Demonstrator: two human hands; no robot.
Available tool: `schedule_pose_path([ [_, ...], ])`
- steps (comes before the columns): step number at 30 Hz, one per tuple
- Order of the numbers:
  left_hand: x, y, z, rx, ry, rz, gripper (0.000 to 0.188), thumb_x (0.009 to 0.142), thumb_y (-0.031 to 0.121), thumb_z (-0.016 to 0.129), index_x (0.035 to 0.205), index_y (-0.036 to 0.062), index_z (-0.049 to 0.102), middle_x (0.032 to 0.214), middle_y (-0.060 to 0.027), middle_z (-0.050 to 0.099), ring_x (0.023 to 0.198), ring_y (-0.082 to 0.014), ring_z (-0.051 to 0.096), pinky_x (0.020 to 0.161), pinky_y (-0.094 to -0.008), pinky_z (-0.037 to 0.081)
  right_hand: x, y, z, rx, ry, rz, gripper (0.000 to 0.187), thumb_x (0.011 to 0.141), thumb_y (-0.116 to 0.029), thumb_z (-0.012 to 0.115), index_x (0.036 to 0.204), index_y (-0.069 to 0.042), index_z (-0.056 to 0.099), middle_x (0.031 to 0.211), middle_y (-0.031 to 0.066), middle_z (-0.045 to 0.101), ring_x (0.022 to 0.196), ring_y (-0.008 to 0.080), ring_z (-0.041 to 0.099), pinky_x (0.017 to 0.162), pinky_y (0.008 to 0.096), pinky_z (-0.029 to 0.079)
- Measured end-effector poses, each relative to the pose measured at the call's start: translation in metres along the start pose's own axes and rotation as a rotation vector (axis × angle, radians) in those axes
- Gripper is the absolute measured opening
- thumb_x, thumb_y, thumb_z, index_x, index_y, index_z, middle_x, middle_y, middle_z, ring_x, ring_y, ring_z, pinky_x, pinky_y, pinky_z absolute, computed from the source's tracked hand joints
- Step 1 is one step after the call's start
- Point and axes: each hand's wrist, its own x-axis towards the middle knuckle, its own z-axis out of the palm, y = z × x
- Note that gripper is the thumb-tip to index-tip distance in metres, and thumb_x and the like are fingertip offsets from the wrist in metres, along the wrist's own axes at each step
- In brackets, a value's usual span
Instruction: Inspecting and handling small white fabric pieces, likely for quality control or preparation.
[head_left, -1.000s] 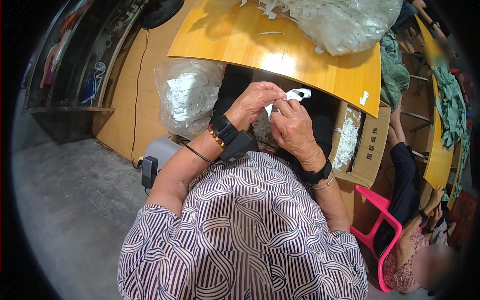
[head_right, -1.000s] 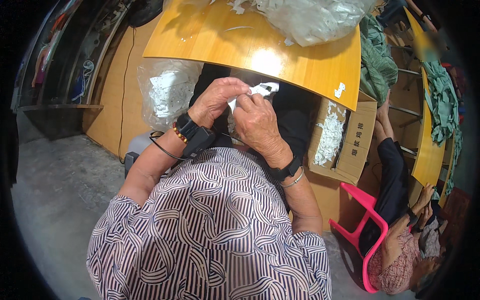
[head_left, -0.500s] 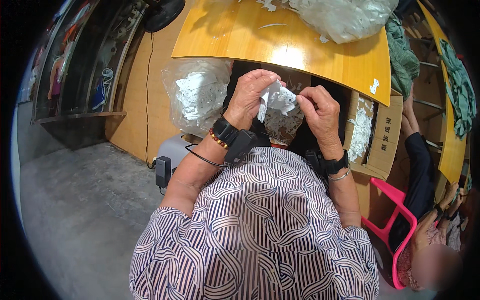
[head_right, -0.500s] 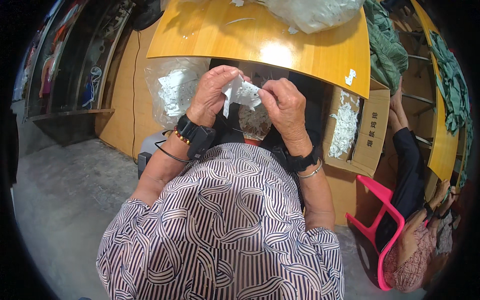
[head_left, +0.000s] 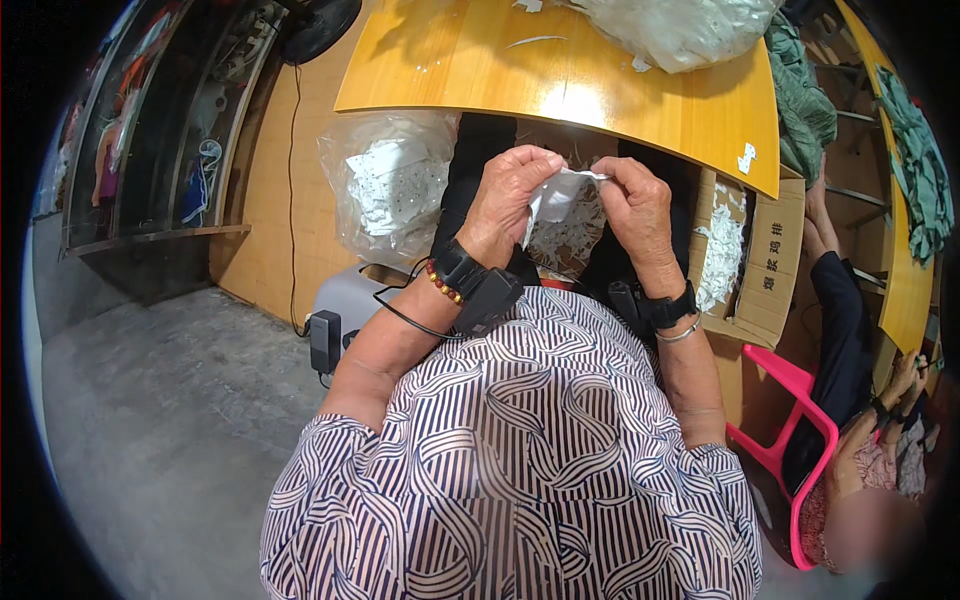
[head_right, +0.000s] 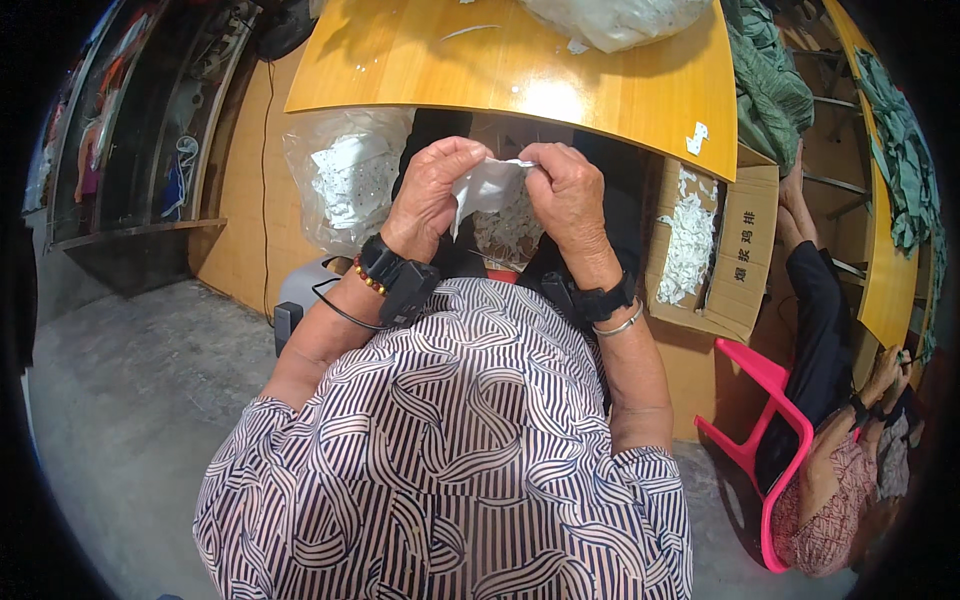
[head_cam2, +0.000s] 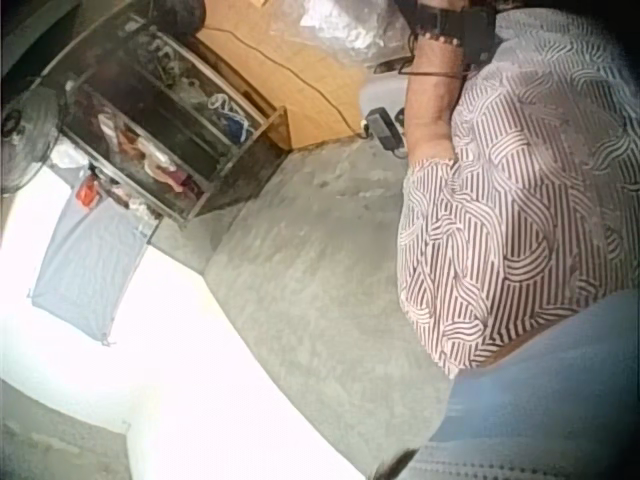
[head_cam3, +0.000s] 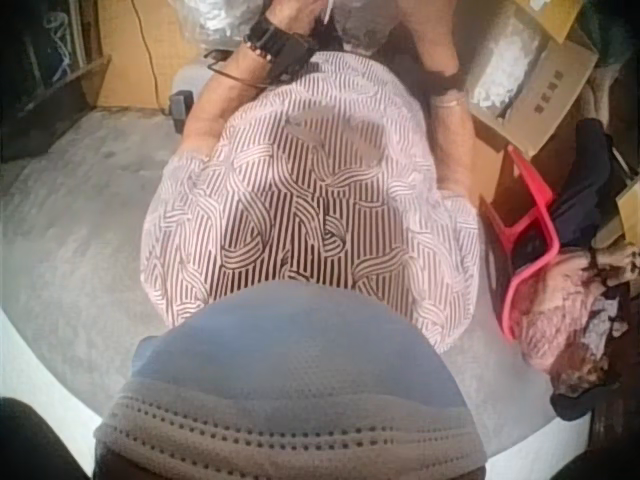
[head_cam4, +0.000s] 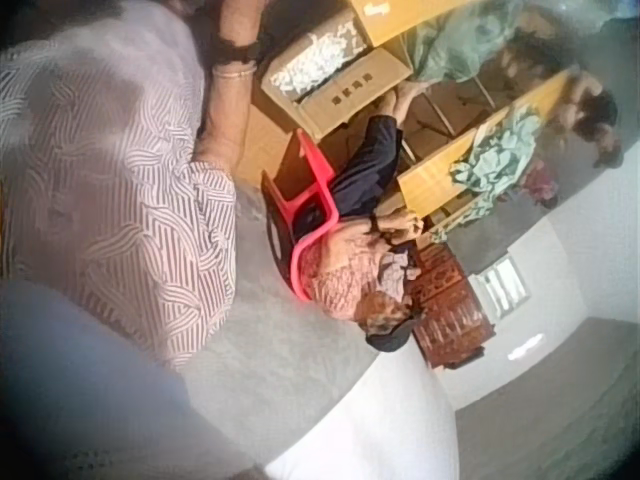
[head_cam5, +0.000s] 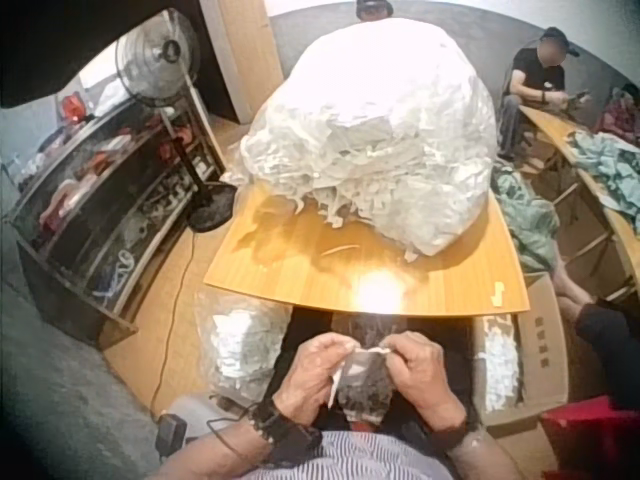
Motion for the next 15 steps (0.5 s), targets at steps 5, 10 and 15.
schedule_pose_path([
  [5, 0.002, -0.006, 0.000, -0.084, 0.013, -0.009, 0.011, 0.083, 0.010, 0.057, 0.086, -0.0005, 0.058, 0.077, -0.0062, 0.061, 0.068, -0.0121, 0.059, 0.063, -0.0237, 0.049, -0.005, 0.001, 0.001, 0.736, -0.269, 0.348, 0.016, 0.080, -0.012, 0.058, 0.089, 0.001, 0.061, 0.067, -0.0004, 0.058, 0.059, 0.0056, 0.050, 0.053, 0.0206, 0.040],
  [10, 0.000, -0.004, -0.003, -0.144, -0.051, -0.146, 0.014, 0.081, 0.013, 0.059, 0.087, 0.0002, 0.058, 0.079, -0.0060, 0.061, 0.067, -0.0124, 0.059, 0.061, -0.0242, 0.049, -0.002, 0.000, -0.003, 0.866, -0.374, 0.480, 0.017, 0.083, -0.015, 0.056, 0.082, 0.001, 0.061, 0.065, -0.0040, 0.052, 0.058, 0.0035, 0.046, 0.051, 0.0184, 0.038],
  [15, -0.008, 0.002, -0.002, 0.101, -0.126, -0.291, 0.015, 0.074, 0.011, 0.066, 0.084, 0.0023, 0.058, 0.074, -0.0041, 0.059, 0.065, -0.0111, 0.057, 0.059, -0.0228, 0.046, 0.000, 0.001, -0.006, 0.847, -0.388, 0.461, 0.019, 0.083, -0.017, 0.057, 0.077, 0.000, 0.060, 0.061, -0.0045, 0.049, 0.056, 0.0034, 0.043, 0.049, 0.0189, 0.037],
])
